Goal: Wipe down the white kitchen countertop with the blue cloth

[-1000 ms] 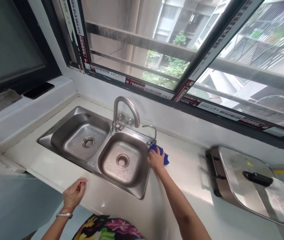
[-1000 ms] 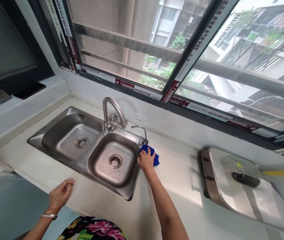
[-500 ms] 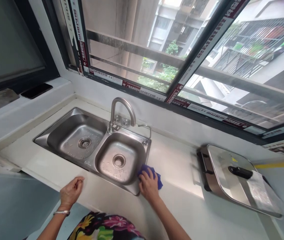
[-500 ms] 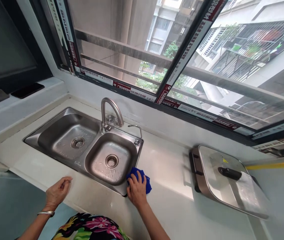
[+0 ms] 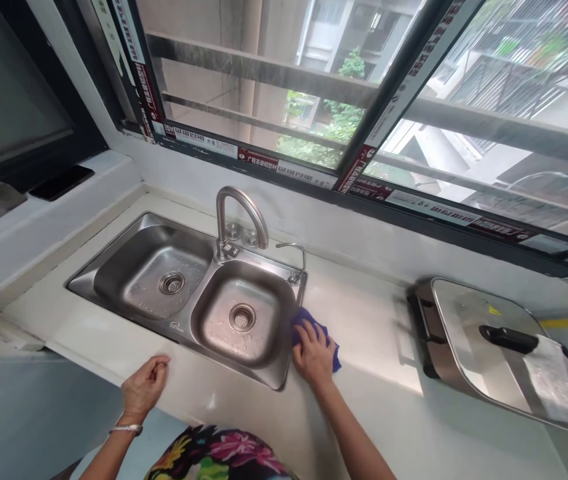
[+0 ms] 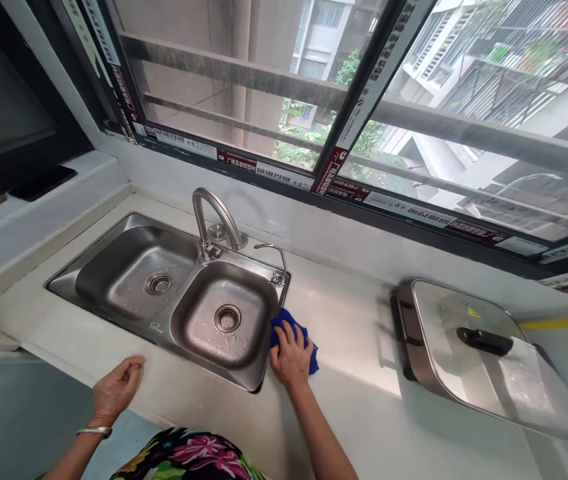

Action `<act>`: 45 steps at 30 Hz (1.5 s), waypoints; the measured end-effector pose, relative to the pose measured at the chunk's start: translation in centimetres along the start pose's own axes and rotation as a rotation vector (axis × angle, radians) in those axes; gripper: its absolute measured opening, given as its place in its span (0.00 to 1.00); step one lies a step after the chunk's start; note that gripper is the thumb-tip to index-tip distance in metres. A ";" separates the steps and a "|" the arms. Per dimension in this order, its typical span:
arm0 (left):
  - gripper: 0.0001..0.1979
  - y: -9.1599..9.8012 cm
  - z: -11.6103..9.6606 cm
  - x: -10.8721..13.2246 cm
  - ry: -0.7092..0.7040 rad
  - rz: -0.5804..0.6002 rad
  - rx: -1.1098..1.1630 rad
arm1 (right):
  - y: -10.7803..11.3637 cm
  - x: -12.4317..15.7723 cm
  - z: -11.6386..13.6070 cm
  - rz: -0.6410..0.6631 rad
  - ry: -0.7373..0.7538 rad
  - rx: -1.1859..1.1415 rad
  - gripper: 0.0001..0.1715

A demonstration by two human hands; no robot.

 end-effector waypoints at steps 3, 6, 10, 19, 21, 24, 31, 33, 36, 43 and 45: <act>0.13 0.0 0.1 0.1 -0.013 0.003 0.014 | -0.2 -3.6 -2.0 -0.014 -0.098 0.033 0.29; 0.12 0.1 0.0 0.0 -0.038 -0.011 0.029 | -0.4 -7.3 -3.7 -0.032 -0.175 0.027 0.31; 0.11 0.6 -0.5 -0.2 -0.071 -0.012 0.045 | -0.6 -11.9 -5.7 -0.032 -0.208 -0.015 0.32; 0.12 0.9 -0.9 -0.4 -0.028 0.054 0.019 | -0.8 -20.5 -9.3 0.014 -0.277 -0.037 0.34; 0.12 0.9 -1.0 -0.5 -0.030 0.065 0.004 | -0.9 -21.9 -10.1 0.033 -0.308 -0.033 0.34; 0.12 1.0 -1.1 -0.5 -0.041 0.075 -0.006 | -0.9 -23.3 -11.1 0.058 -0.330 -0.034 0.33; 0.11 1.0 -1.1 -0.4 -0.069 0.042 0.031 | -0.7 -21.9 -10.6 0.054 -0.294 0.002 0.33; 0.12 0.9 -0.8 -0.3 -0.057 0.035 0.047 | -0.5 -20.1 -9.9 0.023 -0.261 0.016 0.32; 0.12 0.6 -0.4 -0.3 -0.017 0.037 0.042 | -0.2 -16.6 -8.4 -0.018 -0.156 0.009 0.31; 0.13 0.0 -0.3 -0.3 0.063 0.078 0.046 | 0.0 -7.3 -5.5 -0.016 -0.030 0.032 0.31; 0.13 -0.1 -0.3 -0.3 0.083 0.084 0.048 | 0.1 -4.9 -4.7 -0.011 -0.014 0.040 0.30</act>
Point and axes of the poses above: each hand's wrist, its own x-axis away from the middle knuckle, its own y-axis out of the back of the hand, z = x × y, the point moved 7 cm from there along -x, towards the middle knuckle, and after that the axes turned 8 degrees about z, right-handed, at the moved point
